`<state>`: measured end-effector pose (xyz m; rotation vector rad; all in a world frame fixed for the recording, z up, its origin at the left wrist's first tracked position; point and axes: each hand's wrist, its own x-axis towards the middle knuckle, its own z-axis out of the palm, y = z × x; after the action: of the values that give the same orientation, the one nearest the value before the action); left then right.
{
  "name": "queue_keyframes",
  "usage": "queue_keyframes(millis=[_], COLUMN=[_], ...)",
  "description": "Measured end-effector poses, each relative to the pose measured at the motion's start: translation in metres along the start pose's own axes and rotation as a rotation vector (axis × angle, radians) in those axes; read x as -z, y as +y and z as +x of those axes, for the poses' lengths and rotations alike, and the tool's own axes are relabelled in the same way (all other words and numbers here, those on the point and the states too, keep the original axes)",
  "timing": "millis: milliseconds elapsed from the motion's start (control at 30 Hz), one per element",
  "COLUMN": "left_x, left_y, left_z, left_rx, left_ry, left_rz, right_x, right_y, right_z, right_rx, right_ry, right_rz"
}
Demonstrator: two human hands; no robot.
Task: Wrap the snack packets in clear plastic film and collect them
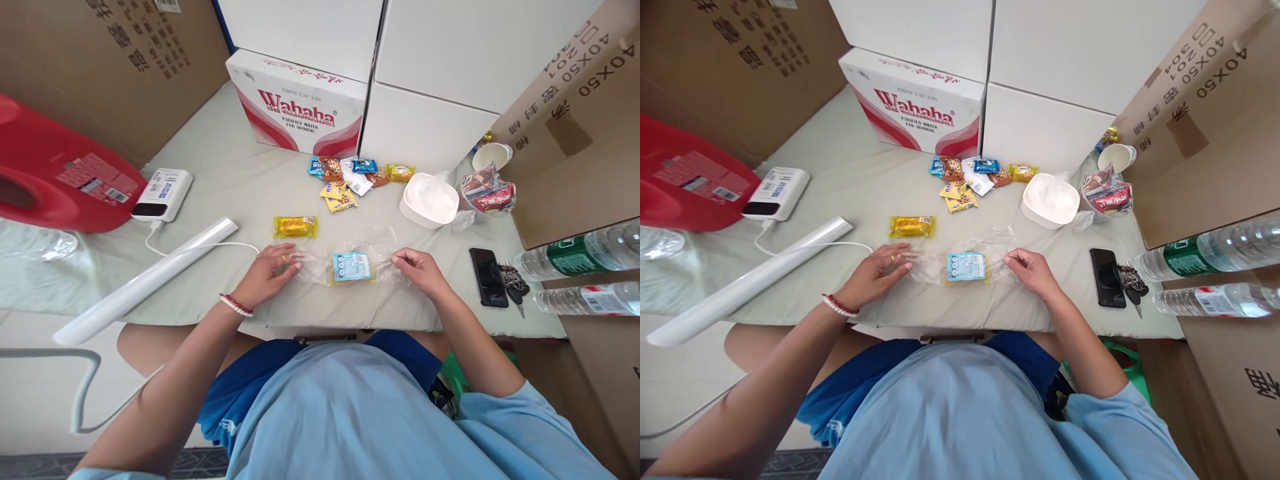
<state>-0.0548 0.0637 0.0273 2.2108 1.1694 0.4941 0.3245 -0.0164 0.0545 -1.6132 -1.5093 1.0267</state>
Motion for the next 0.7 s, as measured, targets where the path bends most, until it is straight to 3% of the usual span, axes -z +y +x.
queue_keyframes(millis=[133, 233, 300, 367, 433, 500, 533, 600, 700], left_x=[-0.015, -0.02, -0.023, -0.029, -0.041, -0.055, -0.062, -0.071, -0.073], left_y=[-0.001, 0.014, 0.033, 0.056, 0.078, 0.097, 0.104, 0.11, 0.107], left_z=[0.008, -0.005, -0.022, -0.038, -0.045, -0.039, -0.03, -0.008, 0.019], left_rx=[0.162, 0.246, 0.222, 0.125, -0.106, -0.291, -0.307, -0.234, -0.064], left_ry=[0.175, 0.44, 0.646, 0.779, 0.708, 0.459, 0.331, 0.199, 0.185], left_rz=[0.139, 0.218, 0.282, 0.355, 0.353, 0.328, 0.331, 0.339, 0.347], right_x=[-0.012, -0.017, -0.017, -0.016, -0.015, -0.013, -0.012, -0.009, 0.0], right_y=[0.013, 0.017, 0.016, 0.014, 0.012, 0.008, 0.006, 0.001, -0.009], right_z=[0.011, 0.011, 0.01, 0.008, 0.008, 0.01, 0.011, 0.015, 0.022], right_rx=[-0.124, -0.12, -0.106, -0.098, -0.09, -0.089, -0.094, -0.114, -0.153], right_ry=[0.041, 0.048, 0.039, 0.026, 0.007, -0.012, -0.024, -0.061, -0.158], right_rz=[-0.131, -0.305, -0.377, -0.415, -0.437, -0.46, -0.48, -0.546, -0.702])
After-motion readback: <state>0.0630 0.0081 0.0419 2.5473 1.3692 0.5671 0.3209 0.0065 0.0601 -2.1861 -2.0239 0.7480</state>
